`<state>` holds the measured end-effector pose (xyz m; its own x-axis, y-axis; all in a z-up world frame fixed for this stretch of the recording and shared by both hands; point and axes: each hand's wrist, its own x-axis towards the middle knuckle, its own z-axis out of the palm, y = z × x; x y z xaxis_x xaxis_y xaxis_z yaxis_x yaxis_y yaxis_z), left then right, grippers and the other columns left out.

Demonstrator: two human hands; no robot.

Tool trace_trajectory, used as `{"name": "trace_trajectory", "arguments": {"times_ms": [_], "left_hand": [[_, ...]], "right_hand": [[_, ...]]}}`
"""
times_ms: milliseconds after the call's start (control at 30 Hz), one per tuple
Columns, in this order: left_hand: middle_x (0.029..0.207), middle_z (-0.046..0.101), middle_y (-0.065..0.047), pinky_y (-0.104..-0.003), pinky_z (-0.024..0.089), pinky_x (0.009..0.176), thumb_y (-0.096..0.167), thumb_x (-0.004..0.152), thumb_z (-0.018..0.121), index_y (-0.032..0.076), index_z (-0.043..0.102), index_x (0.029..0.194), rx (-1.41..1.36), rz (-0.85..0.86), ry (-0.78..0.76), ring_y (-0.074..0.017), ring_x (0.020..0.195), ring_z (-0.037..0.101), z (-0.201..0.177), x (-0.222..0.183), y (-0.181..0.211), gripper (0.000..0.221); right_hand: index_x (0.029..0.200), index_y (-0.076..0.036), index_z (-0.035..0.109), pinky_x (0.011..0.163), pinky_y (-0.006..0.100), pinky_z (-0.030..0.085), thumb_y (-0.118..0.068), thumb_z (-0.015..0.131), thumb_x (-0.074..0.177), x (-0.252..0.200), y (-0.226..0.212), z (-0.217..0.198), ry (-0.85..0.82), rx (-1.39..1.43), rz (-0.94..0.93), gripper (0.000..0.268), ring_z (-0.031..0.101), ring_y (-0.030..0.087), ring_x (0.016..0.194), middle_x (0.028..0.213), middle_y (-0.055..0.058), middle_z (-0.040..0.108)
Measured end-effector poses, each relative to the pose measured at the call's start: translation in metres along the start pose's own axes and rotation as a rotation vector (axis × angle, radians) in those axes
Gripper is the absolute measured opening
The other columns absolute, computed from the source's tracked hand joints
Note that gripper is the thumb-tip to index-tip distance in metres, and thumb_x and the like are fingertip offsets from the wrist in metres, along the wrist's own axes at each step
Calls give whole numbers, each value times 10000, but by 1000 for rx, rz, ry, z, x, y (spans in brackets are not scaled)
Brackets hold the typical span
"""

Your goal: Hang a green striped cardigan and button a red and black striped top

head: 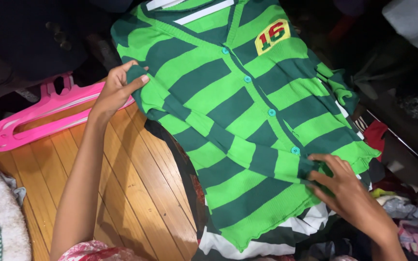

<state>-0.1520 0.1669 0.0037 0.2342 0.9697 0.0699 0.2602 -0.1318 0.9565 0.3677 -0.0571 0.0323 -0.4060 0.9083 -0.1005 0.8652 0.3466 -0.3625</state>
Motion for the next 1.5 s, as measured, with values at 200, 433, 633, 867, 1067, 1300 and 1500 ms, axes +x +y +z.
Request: {"name": "trace_trajectory", "arguments": {"times_ms": [200,433,633,867,1067,1300,1500], "left_hand": [[989,661,56,-178,565,785,236,1045,644,128,587,1036,-153,-5,-10,-28,895,649,5,1,1,121],[834,434,68,-256,348,759,282,1078,615,164,482,862,215,101,-127,-71,822,441,11,1,14,279],[545,535,-10,-442,356,1063,382,1094,637,120,572,792,921,367,-8,-204,561,567,39,-18,48,405],[895,679,-66,-430,490,965,492,1082,574,126,672,1033,1238,635,213,-242,931,644,93,-37,31,382],[831,666,-31,-313,484,754,419,1049,645,133,657,936,1185,934,139,-196,864,596,142,-43,15,308],[535,463,28,-288,403,410,277,1081,579,137,537,708,763,733,-46,-139,421,448,156,-52,31,401],[525,435,38,-307,326,392,345,1086,600,146,482,739,975,688,-9,-126,410,416,158,-54,27,417]], "right_hand": [[1101,-112,678,1061,438,610,-104,447,948,-17,27,-8,90,500,-47,277,725,244,1238,1321,52,730],[1390,-151,627,851,291,685,-342,496,924,-67,169,42,-165,616,55,520,813,115,910,1232,15,826],[1008,-186,782,708,278,665,-367,548,940,-5,34,-8,-162,273,129,304,836,103,770,971,-41,828],[1035,-198,764,780,289,598,-359,635,906,14,3,5,-23,285,44,242,772,109,889,937,-52,777],[1007,-161,707,896,350,531,-362,658,924,23,-6,27,13,211,-113,223,672,144,956,958,-26,695],[901,-147,580,514,266,465,-258,579,965,18,3,22,-55,628,71,128,665,68,522,1126,62,830],[1100,-157,594,754,266,675,-238,685,912,22,-1,19,-122,577,233,224,828,130,859,990,17,779]]}}
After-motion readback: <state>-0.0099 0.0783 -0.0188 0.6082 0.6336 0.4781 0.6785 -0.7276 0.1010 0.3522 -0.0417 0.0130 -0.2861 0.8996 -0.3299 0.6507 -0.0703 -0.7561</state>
